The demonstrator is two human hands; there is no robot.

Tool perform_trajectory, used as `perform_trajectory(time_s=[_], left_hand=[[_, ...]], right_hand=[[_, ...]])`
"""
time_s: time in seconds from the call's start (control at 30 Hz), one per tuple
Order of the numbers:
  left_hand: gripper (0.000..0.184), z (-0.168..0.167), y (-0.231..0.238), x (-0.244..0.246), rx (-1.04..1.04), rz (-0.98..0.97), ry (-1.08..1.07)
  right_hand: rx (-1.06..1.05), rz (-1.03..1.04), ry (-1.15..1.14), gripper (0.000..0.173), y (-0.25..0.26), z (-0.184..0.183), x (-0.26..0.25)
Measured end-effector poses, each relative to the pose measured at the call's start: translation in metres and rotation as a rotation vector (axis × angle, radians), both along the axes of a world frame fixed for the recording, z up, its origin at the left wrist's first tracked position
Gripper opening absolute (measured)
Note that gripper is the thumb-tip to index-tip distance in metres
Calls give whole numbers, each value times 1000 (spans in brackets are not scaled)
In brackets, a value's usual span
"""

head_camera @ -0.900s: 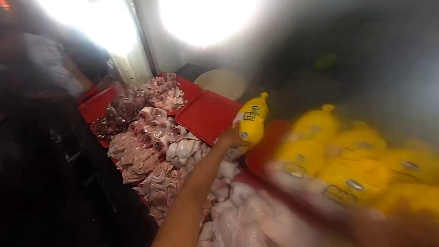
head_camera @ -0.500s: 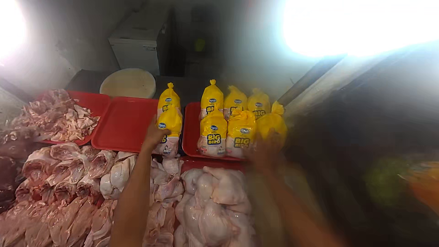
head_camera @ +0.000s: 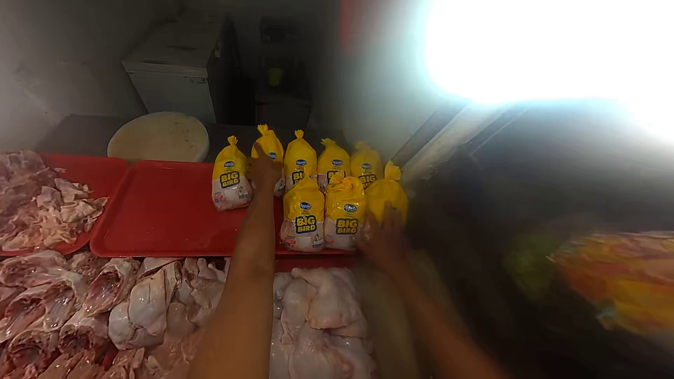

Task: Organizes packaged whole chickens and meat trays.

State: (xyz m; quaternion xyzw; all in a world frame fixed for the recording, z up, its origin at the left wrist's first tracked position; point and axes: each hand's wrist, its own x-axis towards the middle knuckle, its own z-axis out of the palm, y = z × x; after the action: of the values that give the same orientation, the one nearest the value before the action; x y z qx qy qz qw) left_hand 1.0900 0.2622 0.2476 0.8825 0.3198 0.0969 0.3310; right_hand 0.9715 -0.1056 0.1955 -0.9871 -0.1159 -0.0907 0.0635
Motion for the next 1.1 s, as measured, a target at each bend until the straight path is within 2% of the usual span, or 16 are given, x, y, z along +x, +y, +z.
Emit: perform_trajectory(time_s=[0.07, 0.2, 0.27, 0.37, 0.47, 0.6, 0.63, 0.7, 0.77, 0.8, 0.9, 0.93, 1.03, 1.1], left_hand=[[95, -13, -4, 7, 23, -27, 35], [97, -7, 2, -2, 36, -97, 127], [96, -2, 7, -1, 23, -87, 111], [96, -15, 7, -5, 18, -65, 72], [103, -28, 6, -10, 83, -79, 67], [112, -17, 12, -21, 91, -211, 193], [110, -10, 14, -26, 70, -244, 182], [90, 13, 22, -39, 87, -232, 25], [74, 30, 40, -55, 150, -91, -133], [79, 29, 53, -61, 141, -17, -144], [120, -11, 91, -70, -4, 61, 26], [126, -24, 100, -69, -26, 76, 57], [120, -38, 123, -68, -144, 100, 28], [105, -41, 136, -82, -408, 124, -162]], right_hand=[[-1, 11, -6, 88, -1, 3, 3], [9, 20, 2, 89, -2, -1, 0], [1, 20, 16, 91, -1, 3, 3], [-8, 25, 42, 91, -1, 3, -2], [3, 39, 26, 87, -3, 4, 0], [-1, 36, 98, 83, -6, 7, -4], [4, 35, 118, 82, -6, 11, -5], [23, 42, 126, 79, -7, 15, -2], [40, 51, 124, 78, -9, 15, -1], [45, 54, 125, 77, -9, 14, -3], [49, 65, 131, 77, -11, 13, -4], [49, 63, 131, 77, -11, 14, -3], [56, 34, 144, 74, -8, 15, -5], [64, 24, 158, 73, -8, 18, -5]])
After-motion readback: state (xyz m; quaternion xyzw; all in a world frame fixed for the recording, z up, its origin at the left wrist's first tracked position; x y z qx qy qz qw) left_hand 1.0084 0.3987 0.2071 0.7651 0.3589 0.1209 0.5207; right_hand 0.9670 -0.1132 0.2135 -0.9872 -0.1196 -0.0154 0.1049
